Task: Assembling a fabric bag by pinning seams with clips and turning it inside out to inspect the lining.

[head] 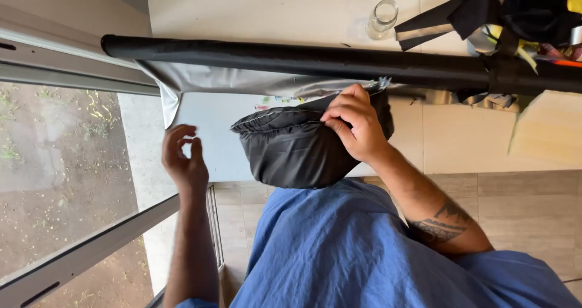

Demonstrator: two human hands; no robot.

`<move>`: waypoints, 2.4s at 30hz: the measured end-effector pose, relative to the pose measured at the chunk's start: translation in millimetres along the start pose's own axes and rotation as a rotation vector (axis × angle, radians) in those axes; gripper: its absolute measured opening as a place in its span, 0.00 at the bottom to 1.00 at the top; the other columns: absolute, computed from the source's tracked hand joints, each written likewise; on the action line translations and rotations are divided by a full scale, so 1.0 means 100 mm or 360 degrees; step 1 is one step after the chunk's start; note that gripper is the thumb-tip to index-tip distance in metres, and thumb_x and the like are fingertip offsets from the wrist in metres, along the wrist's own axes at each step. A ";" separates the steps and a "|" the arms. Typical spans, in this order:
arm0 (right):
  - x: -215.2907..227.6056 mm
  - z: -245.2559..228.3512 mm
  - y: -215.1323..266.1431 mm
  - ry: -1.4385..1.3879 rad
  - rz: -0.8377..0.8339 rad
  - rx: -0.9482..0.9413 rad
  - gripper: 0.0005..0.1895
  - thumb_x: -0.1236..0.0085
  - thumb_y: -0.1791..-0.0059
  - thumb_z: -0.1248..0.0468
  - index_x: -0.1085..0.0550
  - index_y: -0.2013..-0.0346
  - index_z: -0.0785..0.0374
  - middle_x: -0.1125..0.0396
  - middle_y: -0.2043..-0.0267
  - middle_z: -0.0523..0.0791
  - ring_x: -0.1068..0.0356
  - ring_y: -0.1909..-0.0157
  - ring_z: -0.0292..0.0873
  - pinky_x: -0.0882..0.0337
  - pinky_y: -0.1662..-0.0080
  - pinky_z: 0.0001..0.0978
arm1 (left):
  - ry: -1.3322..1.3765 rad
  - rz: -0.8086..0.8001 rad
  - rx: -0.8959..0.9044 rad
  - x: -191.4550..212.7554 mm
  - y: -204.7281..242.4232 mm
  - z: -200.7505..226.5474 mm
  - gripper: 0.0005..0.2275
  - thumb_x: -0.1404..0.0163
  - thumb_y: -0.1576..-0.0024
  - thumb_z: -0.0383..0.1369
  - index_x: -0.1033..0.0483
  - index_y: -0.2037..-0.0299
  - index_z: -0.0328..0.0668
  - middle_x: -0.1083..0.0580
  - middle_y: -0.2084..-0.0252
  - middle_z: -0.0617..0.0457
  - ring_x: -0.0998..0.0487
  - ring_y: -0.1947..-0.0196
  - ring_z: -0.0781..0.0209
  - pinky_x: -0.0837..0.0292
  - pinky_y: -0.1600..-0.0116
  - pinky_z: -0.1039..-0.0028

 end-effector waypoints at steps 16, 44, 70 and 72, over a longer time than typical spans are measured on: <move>-0.10 -0.54 -0.05 0.0477 -0.0386 0.0196 0.10 0.38 0.47 0.61 0.26 0.71 0.58 0.30 0.65 0.41 0.35 0.60 0.47 0.38 0.50 0.41 | -0.0128 -0.1153 -0.0448 -1.16 0.22 1.18 0.05 0.46 0.40 0.30 0.21 0.64 0.35 0.25 0.72 0.45 0.21 0.68 0.39 0.26 0.60 0.56; -0.16 -0.50 0.08 0.0357 -0.0735 0.0129 0.09 0.40 0.50 0.60 0.28 0.74 0.55 0.34 0.64 0.38 0.36 0.57 0.44 0.39 0.52 0.40 | -0.0627 -0.0285 -0.1196 -0.96 0.75 1.39 0.17 0.68 0.32 0.24 0.24 0.67 0.40 0.27 0.63 0.49 0.25 0.64 0.53 0.32 0.48 0.60; -0.36 -0.56 0.13 -0.0047 -0.0341 0.0205 0.08 0.35 0.54 0.72 0.26 0.75 0.60 0.25 0.63 0.41 0.34 0.65 0.46 0.34 0.55 0.40 | -0.0590 -0.0091 -0.0922 -0.66 0.74 1.37 0.08 0.53 0.34 0.25 0.21 0.64 0.36 0.25 0.64 0.45 0.22 0.66 0.48 0.26 0.56 0.65; -0.36 -0.56 0.10 -0.0030 -0.0376 0.0175 0.09 0.36 0.53 0.73 0.26 0.76 0.60 0.25 0.64 0.43 0.34 0.66 0.46 0.34 0.56 0.40 | -0.0439 -0.0265 -0.0724 -0.70 0.71 1.29 0.09 0.55 0.33 0.27 0.20 0.61 0.34 0.26 0.67 0.46 0.21 0.67 0.46 0.26 0.57 0.64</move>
Point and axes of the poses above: each hand's wrist, its own y-axis away from the middle knuckle, its own x-axis out of the back of the hand, z = x × y, the point moved 5 cm from there along -y, towards the middle knuckle
